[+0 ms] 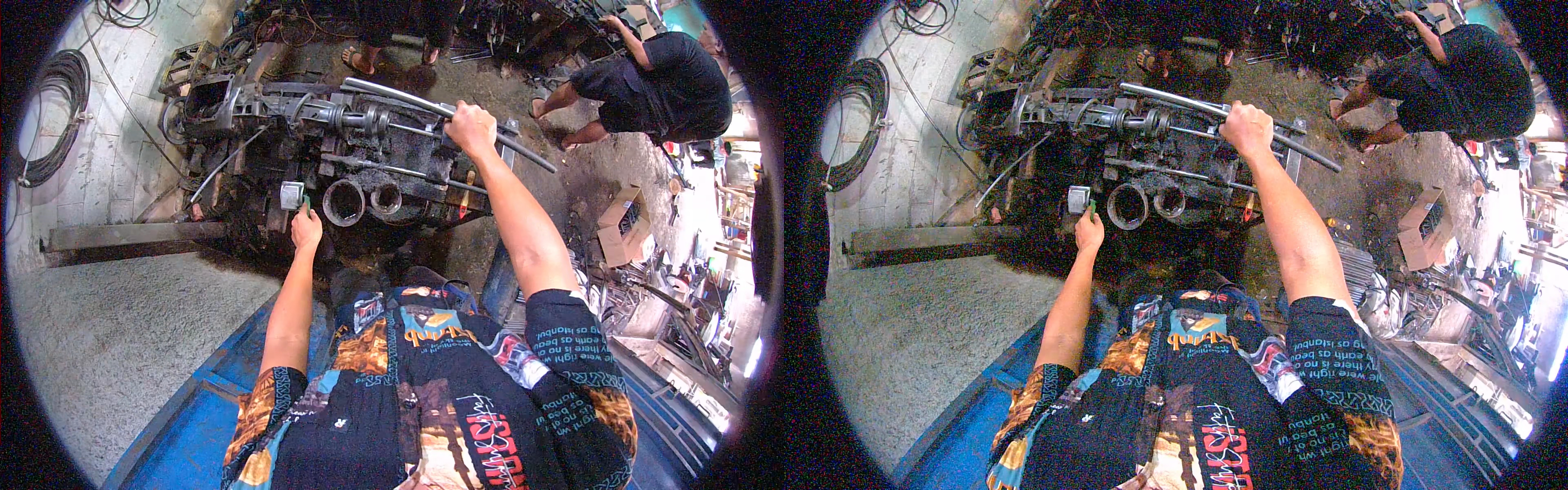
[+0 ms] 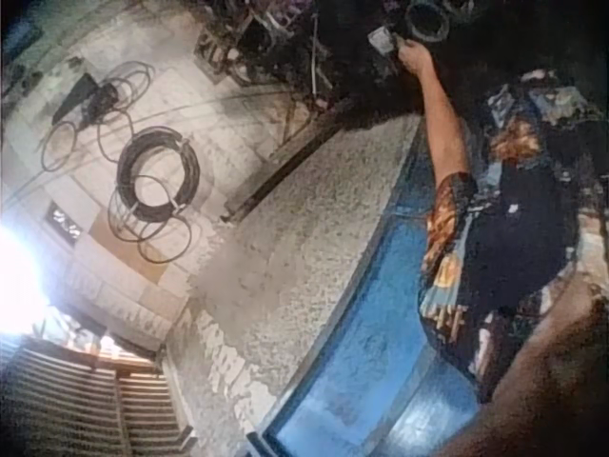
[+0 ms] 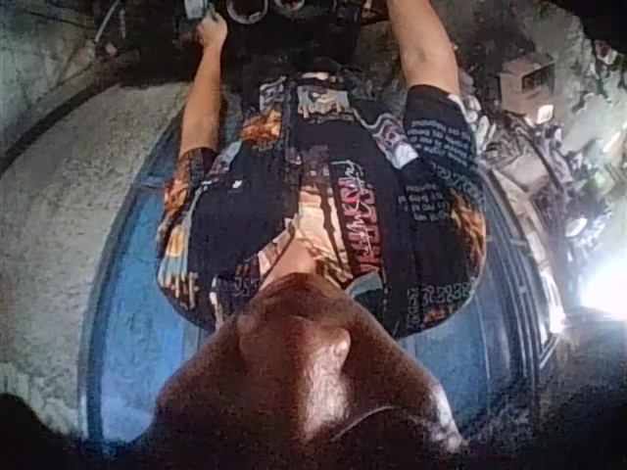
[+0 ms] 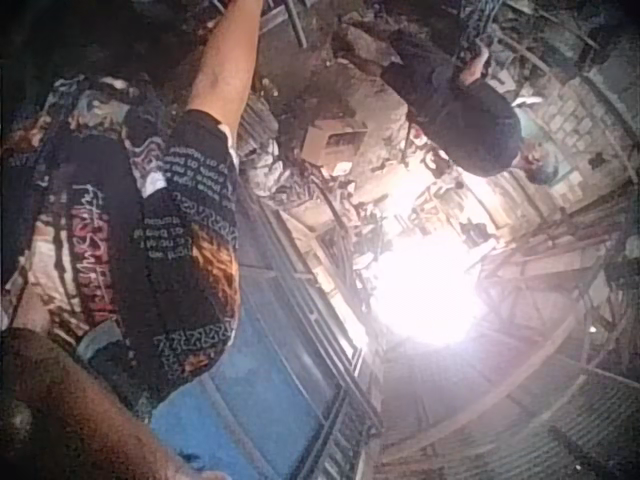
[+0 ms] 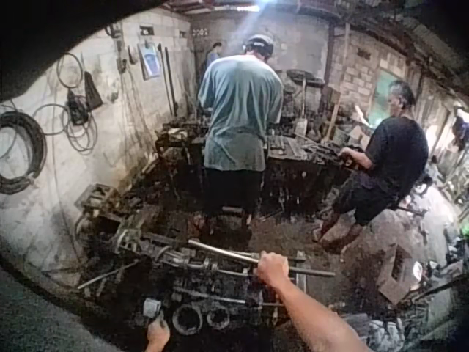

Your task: Bending metal rods using a manual bending machine on a fabrication floor.

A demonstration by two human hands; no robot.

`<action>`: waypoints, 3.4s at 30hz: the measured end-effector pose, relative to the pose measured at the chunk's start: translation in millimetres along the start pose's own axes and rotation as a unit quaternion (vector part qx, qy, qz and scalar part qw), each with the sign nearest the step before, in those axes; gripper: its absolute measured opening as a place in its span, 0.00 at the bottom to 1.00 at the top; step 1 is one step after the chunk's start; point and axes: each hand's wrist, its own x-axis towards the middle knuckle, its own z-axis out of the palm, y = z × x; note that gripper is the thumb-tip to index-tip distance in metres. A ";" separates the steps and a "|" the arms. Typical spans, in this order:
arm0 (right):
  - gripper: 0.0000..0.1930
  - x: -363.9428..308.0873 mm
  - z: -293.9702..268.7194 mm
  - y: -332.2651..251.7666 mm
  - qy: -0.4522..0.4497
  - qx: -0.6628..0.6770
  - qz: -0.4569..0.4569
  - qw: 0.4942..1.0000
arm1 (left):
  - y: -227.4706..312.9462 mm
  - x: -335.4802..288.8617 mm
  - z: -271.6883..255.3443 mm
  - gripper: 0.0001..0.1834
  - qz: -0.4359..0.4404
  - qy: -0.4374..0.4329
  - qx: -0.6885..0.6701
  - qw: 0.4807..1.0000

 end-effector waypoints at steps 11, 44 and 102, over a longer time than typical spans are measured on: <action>0.17 -10.3 1.4 18.2 0.027 0.020 0.015 0.999 | -7.3 4.5 9.7 0.23 -0.067 -0.027 0.009 0.997; 0.25 -40.0 -9.1 138.8 -0.052 0.145 -0.058 0.986 | 226.3 -32.3 -130.6 0.20 0.489 0.206 -0.053 0.846; 0.09 -30.2 3.0 205.4 -0.027 0.015 -0.009 0.999 | 347.5 -2.0 -52.2 0.12 0.449 0.073 0.268 0.849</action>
